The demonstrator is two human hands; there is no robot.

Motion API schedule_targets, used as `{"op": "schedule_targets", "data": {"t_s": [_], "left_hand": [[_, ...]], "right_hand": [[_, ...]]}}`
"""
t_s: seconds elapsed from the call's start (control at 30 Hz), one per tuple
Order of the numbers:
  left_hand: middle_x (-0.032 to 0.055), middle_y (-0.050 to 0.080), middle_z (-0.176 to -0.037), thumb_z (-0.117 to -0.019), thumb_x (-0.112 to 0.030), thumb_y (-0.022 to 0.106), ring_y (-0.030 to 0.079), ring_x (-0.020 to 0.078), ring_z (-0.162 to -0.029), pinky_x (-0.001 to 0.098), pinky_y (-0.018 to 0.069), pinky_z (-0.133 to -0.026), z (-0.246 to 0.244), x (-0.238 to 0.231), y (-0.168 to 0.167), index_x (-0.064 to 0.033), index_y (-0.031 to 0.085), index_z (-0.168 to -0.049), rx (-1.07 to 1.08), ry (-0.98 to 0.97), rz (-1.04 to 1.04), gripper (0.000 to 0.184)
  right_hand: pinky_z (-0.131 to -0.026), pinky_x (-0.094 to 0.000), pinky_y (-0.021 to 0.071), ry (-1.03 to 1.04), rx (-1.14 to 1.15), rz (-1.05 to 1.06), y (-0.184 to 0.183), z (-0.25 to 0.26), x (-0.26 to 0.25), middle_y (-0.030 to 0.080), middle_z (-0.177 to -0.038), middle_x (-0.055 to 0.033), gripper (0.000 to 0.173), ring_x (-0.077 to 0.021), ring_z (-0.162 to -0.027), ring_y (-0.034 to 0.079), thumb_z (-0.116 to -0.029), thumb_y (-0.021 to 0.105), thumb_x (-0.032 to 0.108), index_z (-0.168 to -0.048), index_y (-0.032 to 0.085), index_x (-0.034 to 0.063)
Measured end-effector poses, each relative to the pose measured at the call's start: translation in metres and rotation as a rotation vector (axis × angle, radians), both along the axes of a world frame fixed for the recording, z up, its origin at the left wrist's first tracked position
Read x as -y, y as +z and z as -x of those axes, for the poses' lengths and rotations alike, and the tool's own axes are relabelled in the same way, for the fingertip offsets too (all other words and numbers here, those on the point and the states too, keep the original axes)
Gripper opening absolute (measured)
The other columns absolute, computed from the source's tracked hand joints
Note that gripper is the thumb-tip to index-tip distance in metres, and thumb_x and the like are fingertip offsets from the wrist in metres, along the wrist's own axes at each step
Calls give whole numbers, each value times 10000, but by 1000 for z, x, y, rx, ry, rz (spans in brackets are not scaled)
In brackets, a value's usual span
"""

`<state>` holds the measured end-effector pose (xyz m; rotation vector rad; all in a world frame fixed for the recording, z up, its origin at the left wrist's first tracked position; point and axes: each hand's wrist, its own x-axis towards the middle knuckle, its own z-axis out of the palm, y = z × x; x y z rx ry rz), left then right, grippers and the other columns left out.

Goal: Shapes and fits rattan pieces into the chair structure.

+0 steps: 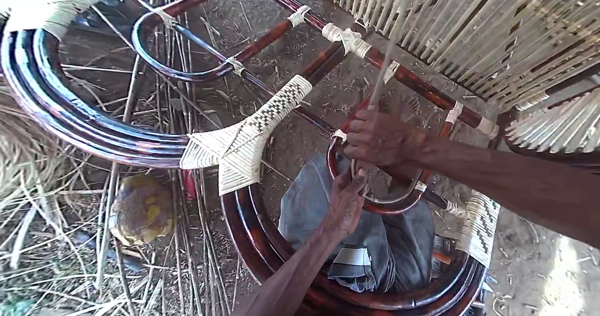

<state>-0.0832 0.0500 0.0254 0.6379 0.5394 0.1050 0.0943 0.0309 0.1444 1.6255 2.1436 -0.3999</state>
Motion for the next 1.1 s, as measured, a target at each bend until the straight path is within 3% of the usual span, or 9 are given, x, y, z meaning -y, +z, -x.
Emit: {"op": "schedule_targets", "data": {"t_s": [0.03, 0.07, 0.3, 0.53, 0.67, 0.77, 0.83, 0.9, 1.1], "left_hand": [[-41, 509, -739, -1058, -218, 548, 500, 57, -613, 234, 506, -645, -1, 0, -1, -180, 608, -1063, -10, 14, 7, 71], [-38, 504, -738, -1059, -213, 543, 493, 58, -606, 233, 503, -635, -1, -1, -2, -173, 605, -1057, -24, 19, 10, 74], [-42, 514, -751, -1064, -242, 542, 498, 58, -608, 228, 507, -632, -2, -2, -4, -172, 631, -1104, -35, 50, 60, 120], [-23, 524, -725, -1066, -273, 536, 515, 69, -600, 246, 518, -639, 3, -1, -11, -152, 637, -1168, 61, 53, 104, 188], [-35, 513, -683, -1066, -293, 532, 514, 65, -584, 255, 519, -648, 4, -1, -15, -131, 650, -1227, 74, 62, 99, 257], [-28, 509, -655, -1073, -333, 504, 524, 75, -559, 264, 536, -631, 3, 0, -15, -126, 648, -1213, 47, 59, 84, 288], [-29, 484, -644, -1074, -348, 502, 505, 75, -547, 257, 522, -615, 4, 2, -17, -138, 650, -1215, 33, 73, 91, 293], [-36, 455, -644, -1080, -345, 486, 484, 72, -544, 252, 512, -614, 7, 3, -18, -138, 634, -1233, 27, 74, 87, 297], [-49, 435, -627, -1103, -350, 397, 472, 73, -541, 271, 514, -627, 6, 7, -14, -128, 626, -1086, -31, 111, 90, 319]], "right_hand": [[-762, -496, 498, 54, -173, -446, -52, -16, 18, 655, -744, -132, 266, -347, -795, 662, -980, 586, 229, -843, 717, 42], [-675, -483, 482, 68, -187, -609, -78, -22, 23, 599, -674, -99, 282, -322, -694, 624, -973, 599, 273, -793, 680, 71], [-602, -450, 458, -78, -120, -589, -94, -15, 34, 587, -663, -80, 273, -289, -638, 602, -1003, 559, 285, -841, 672, 95], [-958, -497, 446, 202, -251, -526, -66, -35, -10, 669, -855, -82, 298, -310, -945, 644, -883, 700, 421, -874, 727, 124], [-1135, -641, 333, 216, -213, -448, -54, -49, -27, 682, -898, -100, 373, -377, -1046, 653, -965, 587, 491, -947, 732, 148], [-1146, -682, 297, 223, -181, -446, -53, -57, -33, 676, -865, -106, 442, -383, -1005, 659, -977, 552, 535, -913, 718, 130], [-919, -589, 475, 226, -152, -487, -59, -58, -29, 632, -731, -91, 447, -333, -795, 656, -974, 574, 507, -816, 684, 105], [-631, -498, 482, 149, -131, -519, -67, -53, -14, 576, -649, -100, 462, -321, -654, 620, -1001, 541, 466, -772, 646, 79], [-544, -472, 447, -339, -23, -546, -86, -11, 24, 571, -649, -104, 508, -333, -600, 595, -1028, 458, 528, -856, 679, 104]]}}
